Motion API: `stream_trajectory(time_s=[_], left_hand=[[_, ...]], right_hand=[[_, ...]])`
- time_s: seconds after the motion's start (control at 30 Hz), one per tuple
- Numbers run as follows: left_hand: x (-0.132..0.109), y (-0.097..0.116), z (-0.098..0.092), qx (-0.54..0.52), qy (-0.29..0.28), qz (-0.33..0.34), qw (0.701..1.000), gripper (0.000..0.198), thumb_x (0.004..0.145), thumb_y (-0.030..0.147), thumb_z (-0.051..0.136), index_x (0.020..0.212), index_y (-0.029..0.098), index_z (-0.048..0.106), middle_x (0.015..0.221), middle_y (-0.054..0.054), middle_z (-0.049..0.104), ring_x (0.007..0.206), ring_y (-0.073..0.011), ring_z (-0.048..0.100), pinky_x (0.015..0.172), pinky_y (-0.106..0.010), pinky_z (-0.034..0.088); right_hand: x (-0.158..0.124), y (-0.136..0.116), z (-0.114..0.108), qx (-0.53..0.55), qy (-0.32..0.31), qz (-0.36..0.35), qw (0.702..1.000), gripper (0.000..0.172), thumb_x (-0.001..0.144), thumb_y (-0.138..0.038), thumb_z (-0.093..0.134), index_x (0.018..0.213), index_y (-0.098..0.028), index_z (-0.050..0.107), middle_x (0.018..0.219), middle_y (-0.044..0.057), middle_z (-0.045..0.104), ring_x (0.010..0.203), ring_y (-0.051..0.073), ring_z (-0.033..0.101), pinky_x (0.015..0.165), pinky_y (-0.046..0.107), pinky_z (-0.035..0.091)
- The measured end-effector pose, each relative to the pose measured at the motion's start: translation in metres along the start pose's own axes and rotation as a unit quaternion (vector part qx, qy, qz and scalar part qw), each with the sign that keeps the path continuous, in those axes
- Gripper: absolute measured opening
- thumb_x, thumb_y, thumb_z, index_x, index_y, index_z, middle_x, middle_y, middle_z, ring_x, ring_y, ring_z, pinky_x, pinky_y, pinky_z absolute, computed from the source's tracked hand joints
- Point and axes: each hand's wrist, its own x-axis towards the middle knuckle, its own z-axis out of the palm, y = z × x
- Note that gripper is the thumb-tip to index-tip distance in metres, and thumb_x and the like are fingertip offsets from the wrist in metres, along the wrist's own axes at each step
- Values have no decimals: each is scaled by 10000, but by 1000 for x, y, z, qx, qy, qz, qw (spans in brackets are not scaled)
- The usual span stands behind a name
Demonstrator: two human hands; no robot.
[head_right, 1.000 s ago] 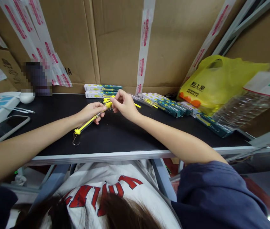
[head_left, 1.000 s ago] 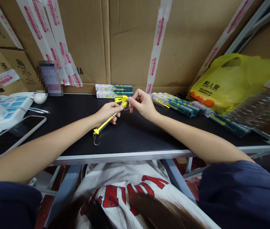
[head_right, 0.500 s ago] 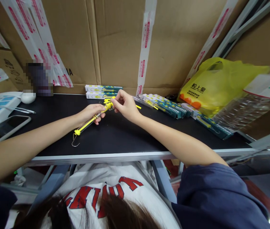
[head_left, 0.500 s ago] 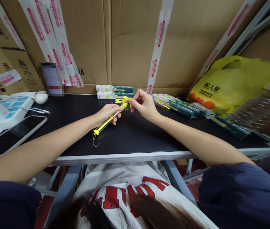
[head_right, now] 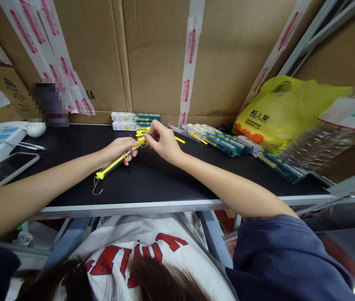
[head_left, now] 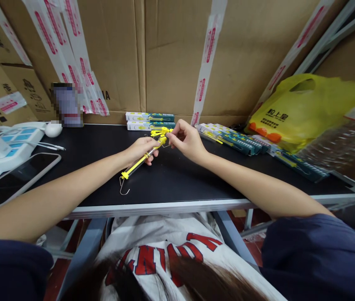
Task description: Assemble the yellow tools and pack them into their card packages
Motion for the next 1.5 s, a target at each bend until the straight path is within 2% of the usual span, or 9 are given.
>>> stream_trajectory(time_s=[0.2, 0.33, 0.57, 0.8, 0.97, 1.2, 1.4, 1.5], left_hand=[[0, -1, 1, 19, -3, 6, 1000, 267, 947, 365, 608, 808, 203, 446, 541, 46, 593, 329, -63, 459, 347, -172, 422], [0, -2, 2, 31, -12, 14, 999, 313, 954, 411, 601, 796, 209, 421, 530, 53, 586, 322, -57, 456, 346, -152, 408], [-4, -1, 7, 57, -26, 24, 998, 217, 1004, 281, 482, 808, 212, 416, 507, 59, 574, 294, -65, 437, 311, -152, 379], [-4, 3, 9, 33, -13, 36, 999, 209, 1002, 293, 463, 815, 215, 412, 510, 59, 568, 293, -71, 440, 304, -154, 377], [-6, 8, 9, -14, -1, 27, 1000, 171, 1002, 265, 437, 848, 198, 470, 510, 60, 541, 293, -69, 424, 305, -157, 372], [-8, 7, 16, -93, -31, -3, 995, 312, 1035, 332, 389, 799, 170, 513, 501, 72, 450, 293, -49, 378, 312, -156, 376], [-7, 2, 12, -121, -76, 28, 989, 357, 964, 495, 552, 820, 169, 530, 523, 90, 439, 309, -26, 361, 330, -136, 377], [-6, 2, 12, -107, -68, 36, 991, 329, 973, 479, 542, 852, 173, 533, 548, 77, 487, 320, -37, 408, 340, -149, 404]], right_hand=[[-1, 0, 3, -42, -13, 5, 999, 392, 895, -584, 586, 793, -265, 382, 700, -2, 599, 614, 166, 578, 601, 323, 489], [-2, 2, 5, -43, -23, -11, 999, 328, 930, -512, 566, 816, -264, 385, 713, -6, 616, 619, 167, 591, 634, 332, 512], [0, 7, 8, -61, 1, -37, 997, 249, 953, -400, 546, 834, -258, 379, 710, -15, 597, 637, 158, 570, 628, 307, 501], [-3, 13, 15, -30, -20, -97, 995, 206, 956, -361, 555, 841, -234, 440, 735, -13, 556, 618, 133, 517, 564, 269, 458], [-2, 13, 16, 48, -39, -33, 998, 262, 933, -397, 607, 826, -237, 430, 681, -31, 538, 565, 121, 519, 511, 260, 487], [5, 17, 17, 166, -86, 53, 981, 240, 913, -320, 623, 837, -218, 419, 699, -42, 573, 592, 86, 585, 509, 203, 544], [11, 19, 12, 203, -128, 73, 968, 233, 945, -250, 565, 833, -229, 361, 689, -62, 538, 616, 84, 602, 522, 212, 589], [11, 22, 10, 194, -135, 67, 969, 225, 961, -278, 559, 848, -224, 371, 682, -61, 548, 577, 77, 594, 513, 208, 580]])
